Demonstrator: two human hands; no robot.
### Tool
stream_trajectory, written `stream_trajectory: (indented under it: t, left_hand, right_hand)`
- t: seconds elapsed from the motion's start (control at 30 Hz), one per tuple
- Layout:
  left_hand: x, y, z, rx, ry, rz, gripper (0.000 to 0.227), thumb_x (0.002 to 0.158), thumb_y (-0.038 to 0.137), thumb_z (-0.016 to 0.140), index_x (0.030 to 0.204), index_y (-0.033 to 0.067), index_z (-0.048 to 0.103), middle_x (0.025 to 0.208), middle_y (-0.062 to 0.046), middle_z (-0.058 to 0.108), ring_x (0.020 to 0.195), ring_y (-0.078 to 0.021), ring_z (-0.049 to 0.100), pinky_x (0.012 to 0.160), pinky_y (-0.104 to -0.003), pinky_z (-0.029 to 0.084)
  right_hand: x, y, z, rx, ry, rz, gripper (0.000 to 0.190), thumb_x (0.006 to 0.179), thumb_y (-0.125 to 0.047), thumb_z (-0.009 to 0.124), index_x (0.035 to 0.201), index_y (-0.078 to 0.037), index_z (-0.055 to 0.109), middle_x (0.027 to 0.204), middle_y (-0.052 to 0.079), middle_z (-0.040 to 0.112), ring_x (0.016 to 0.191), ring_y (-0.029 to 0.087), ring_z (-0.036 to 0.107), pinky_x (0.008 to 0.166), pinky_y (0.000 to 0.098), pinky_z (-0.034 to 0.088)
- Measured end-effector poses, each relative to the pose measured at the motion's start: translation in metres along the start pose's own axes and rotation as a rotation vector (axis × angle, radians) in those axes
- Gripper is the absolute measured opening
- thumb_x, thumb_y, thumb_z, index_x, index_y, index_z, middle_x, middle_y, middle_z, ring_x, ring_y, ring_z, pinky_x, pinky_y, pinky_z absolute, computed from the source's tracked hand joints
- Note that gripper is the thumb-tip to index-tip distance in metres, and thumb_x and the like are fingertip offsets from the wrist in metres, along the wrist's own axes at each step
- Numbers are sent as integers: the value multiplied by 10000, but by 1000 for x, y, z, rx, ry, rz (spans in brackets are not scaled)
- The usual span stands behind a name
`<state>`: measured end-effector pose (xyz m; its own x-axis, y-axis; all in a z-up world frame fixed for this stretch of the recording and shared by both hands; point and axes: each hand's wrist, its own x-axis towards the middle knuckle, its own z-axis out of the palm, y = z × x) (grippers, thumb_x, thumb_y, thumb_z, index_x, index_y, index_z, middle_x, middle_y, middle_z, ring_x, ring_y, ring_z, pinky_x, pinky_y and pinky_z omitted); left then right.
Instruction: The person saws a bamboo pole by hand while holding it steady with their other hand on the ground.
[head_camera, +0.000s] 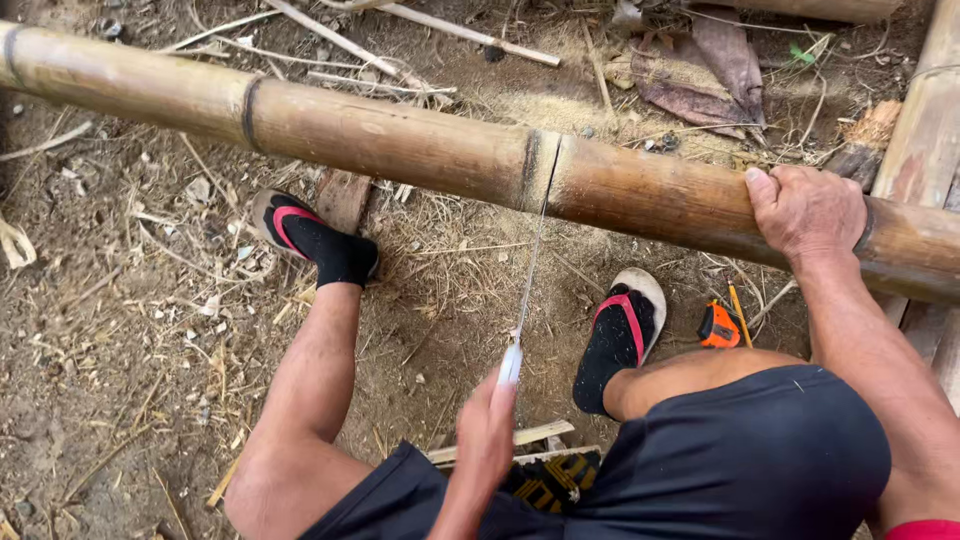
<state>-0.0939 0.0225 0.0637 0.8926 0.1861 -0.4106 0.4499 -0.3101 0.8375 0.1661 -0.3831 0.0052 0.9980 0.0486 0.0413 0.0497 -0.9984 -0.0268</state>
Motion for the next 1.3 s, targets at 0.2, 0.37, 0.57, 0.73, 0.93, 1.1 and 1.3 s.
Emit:
stream_trajectory:
  t: [0.2,0.37,0.57,0.73,0.93,1.1,1.3]
  left_hand:
    - [138,34,49,41,-14,-163,653,1028,564,337,822,29,649,635,-33,485,572,-154,413,498,-399,314]
    - [27,21,4,106,-44,-229,598,996,514,325,1058,35,678,683,-72,581,588,-204,512,502,-424,409]
    - [-77,8,-30,-27,-1,-342,594,981,471,417,1300,66,713,609,-85,490,555,-161,482,521,-361,388]
    - [122,-9,60,-18,17,-26,507,1062,519,353,804,133,557,649,49,452,515,-85,376,399,-304,328]
    - [116,30,45,7,-9,-186,497,1029,525,366,878,119,610,639,39,475,498,-88,376,392,-308,290]
    - [-54,30,-14,-317,-47,-382,383,1012,370,489,1063,40,678,698,14,428,596,-103,390,510,-301,285]
    - [-36,-16,6,-173,-5,-214,503,1073,396,451,1100,-45,692,740,2,478,659,-92,430,544,-282,371]
  right_hand:
    - [-1,-7,-8,-94,-58,20,637,1184,-581,418,924,-121,773,906,166,747,931,385,697,880,494,508]
    - [7,-7,-6,-42,-115,30,672,1152,-596,356,929,-114,768,940,174,749,886,383,706,845,502,515]
    - [3,0,1,-92,-32,19,656,1204,-597,410,943,-114,769,927,163,751,937,373,706,864,490,513]
    - [-2,-1,4,-60,35,-2,620,1185,-589,428,976,-111,764,947,150,754,971,353,707,904,481,511]
    - [2,-4,-8,-66,-64,57,659,1124,-606,342,1038,-134,793,996,170,758,937,373,705,879,489,506]
    - [11,-5,-10,12,-126,82,618,1118,-621,396,1093,-155,801,1007,218,739,938,429,673,839,498,496]
    - [7,-3,-4,18,-13,16,592,1157,-577,433,1054,-127,804,1071,188,757,1018,385,695,954,488,493]
